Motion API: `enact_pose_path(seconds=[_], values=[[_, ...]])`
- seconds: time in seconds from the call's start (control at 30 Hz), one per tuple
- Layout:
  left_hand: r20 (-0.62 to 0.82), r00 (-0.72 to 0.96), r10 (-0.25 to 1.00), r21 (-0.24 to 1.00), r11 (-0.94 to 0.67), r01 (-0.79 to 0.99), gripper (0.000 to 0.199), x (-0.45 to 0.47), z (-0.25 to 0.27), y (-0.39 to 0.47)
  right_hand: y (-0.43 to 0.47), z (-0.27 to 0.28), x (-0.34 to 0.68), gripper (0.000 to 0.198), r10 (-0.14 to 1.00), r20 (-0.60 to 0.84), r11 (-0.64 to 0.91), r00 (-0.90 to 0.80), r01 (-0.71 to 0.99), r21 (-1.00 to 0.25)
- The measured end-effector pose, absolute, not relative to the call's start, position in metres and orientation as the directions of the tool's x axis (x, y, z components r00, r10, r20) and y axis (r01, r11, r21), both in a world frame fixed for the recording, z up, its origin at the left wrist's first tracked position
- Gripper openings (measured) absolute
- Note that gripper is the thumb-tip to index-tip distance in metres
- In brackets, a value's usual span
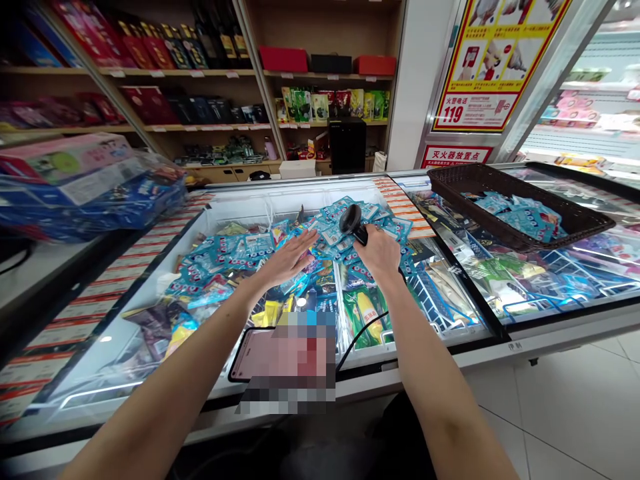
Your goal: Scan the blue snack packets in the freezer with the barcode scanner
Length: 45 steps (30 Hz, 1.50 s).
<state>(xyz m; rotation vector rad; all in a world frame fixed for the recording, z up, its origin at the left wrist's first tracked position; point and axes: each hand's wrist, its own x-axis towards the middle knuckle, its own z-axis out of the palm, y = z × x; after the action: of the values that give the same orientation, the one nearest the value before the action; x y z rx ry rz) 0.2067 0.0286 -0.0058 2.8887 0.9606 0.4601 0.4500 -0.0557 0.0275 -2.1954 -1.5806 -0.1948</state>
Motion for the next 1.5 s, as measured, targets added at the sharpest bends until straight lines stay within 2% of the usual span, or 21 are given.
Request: enact_pose_path(seconds=[0.23, 0.57, 0.73, 0.83, 0.93, 1.07, 1.27, 1.4, 1.5], values=[[0.214, 0.793, 0.571, 0.131, -0.821, 0.556, 0.056, 0.217, -0.012, 0.041, -0.056, 0.029, 0.449, 0.034, 0.882, 0.323, -0.268, 0.344, 0.928, -0.258], [0.426, 0.729, 0.536, 0.094, -0.828, 0.554, 0.04, 0.195, -0.011, 0.024, -0.056, 0.028, 0.445, 0.037, 0.892, 0.321, -0.25, 0.32, 0.938, -0.241], [0.521, 0.559, 0.645, 0.159, -0.717, 0.678, 0.043, 0.195, -0.018, 0.031, -0.057, 0.027, 0.441, 0.038, 0.9, 0.323, -0.231, 0.294, 0.948, -0.22], [0.475, 0.472, 0.742, 0.194, -0.612, 0.767, 0.054, 0.196, -0.025, 0.036, -0.058, 0.027, 0.438, 0.038, 0.91, 0.317, -0.207, 0.267, 0.956, -0.21], [0.424, 0.445, 0.789, 0.187, -0.557, 0.809, 0.056, 0.196, -0.027, 0.039, -0.059, 0.028, 0.436, 0.036, 0.918, 0.31, -0.191, 0.248, 0.961, -0.202], [0.425, 0.441, 0.791, 0.189, -0.554, 0.811, 0.059, 0.194, -0.025, 0.039, -0.059, 0.028, 0.434, 0.036, 0.921, 0.306, -0.185, 0.239, 0.963, -0.196], [0.308, 0.519, 0.798, 0.17, -0.582, 0.795, 0.065, 0.195, -0.021, 0.039, -0.059, 0.026, 0.434, 0.035, 0.922, 0.323, -0.158, 0.212, 0.97, -0.187], [0.372, 0.469, 0.801, 0.212, -0.566, 0.797, 0.078, 0.194, -0.02, 0.037, -0.059, 0.025, 0.433, 0.036, 0.921, 0.331, -0.154, 0.207, 0.972, -0.179], [0.378, 0.478, 0.793, 0.259, -0.586, 0.767, 0.074, 0.193, -0.018, 0.036, -0.059, 0.025, 0.433, 0.037, 0.924, 0.32, -0.157, 0.209, 0.971, -0.18]])
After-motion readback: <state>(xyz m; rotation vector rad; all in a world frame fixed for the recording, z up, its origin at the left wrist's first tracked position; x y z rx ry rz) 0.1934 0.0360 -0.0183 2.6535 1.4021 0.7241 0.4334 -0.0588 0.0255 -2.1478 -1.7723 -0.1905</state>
